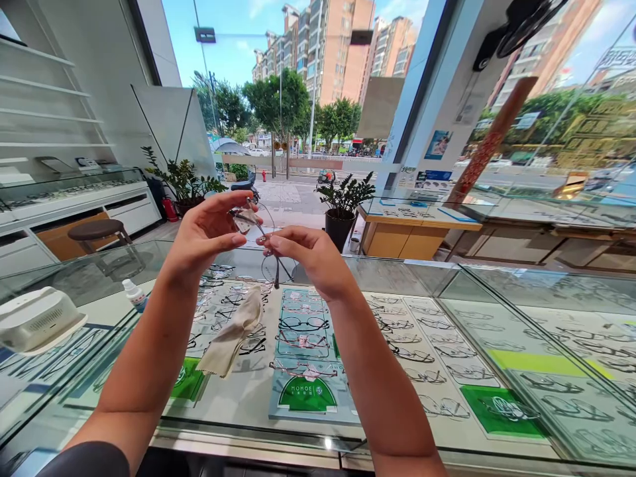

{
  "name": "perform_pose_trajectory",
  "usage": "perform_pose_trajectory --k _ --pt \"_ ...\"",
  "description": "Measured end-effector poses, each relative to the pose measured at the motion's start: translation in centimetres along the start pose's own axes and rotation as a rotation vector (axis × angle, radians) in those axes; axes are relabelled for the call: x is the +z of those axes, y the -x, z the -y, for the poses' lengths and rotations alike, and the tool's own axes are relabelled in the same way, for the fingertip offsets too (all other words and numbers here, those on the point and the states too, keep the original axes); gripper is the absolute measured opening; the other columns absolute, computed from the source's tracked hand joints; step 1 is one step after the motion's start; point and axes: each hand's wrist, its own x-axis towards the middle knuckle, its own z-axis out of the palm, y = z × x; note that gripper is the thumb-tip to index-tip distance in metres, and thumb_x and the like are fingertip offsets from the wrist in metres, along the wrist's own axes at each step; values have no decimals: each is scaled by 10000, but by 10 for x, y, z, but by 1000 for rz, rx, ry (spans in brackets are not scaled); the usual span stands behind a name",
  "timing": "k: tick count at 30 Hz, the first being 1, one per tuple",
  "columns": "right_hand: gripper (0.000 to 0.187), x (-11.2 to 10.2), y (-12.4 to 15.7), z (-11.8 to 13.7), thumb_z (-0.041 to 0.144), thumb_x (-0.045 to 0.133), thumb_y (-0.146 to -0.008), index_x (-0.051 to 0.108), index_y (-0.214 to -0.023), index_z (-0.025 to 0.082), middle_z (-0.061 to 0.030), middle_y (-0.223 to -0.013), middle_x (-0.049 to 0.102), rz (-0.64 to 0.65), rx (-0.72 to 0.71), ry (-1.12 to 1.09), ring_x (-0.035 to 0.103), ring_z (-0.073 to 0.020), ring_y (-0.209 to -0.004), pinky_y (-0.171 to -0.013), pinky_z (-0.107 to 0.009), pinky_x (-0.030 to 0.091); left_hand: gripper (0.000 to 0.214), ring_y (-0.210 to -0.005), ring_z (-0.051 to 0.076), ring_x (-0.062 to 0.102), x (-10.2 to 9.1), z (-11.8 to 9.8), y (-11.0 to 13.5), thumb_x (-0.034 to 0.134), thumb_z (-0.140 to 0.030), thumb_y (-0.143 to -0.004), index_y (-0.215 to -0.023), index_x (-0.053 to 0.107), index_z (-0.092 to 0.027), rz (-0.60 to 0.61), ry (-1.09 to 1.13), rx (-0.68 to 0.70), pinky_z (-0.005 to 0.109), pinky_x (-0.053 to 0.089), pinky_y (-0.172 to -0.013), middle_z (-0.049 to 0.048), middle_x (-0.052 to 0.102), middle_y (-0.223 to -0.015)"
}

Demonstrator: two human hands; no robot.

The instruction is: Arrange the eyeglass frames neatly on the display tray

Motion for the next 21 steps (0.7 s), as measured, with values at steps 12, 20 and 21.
perform_pose_trajectory --k 12,20,21 --pt "211 12 -2 -14 453 770 -1016 853 -983 262 -78 -1151 838 -486 -360 506 774 -257 -1101 -1022 -487 623 439 -573 121 374 49 -22 9 861 -655 -902 -811 829 -227 -164 -180 -342 304 254 -523 -24 501 -599" --pt "173 23 2 -11 314 652 -1046 791 -1135 262 -91 -1232 797 -376 -433 775 737 -271 -1154 -1028 -483 610 425 -583 109 406 52 -8 4 948 -640 -785 -812 847 -229 -165 91 -460 290 329 -548 -9 621 -649" --pt "188 23 3 -9 306 649 -1039 776 -1170 259 -91 -1256 788 -335 -422 776 731 -267 -1157 -1031 -479 602 424 -576 107 391 48 -6 4 951 -635 -778 -808 838 -227 -169 89 -469 288 317 -543 -14 607 -640"
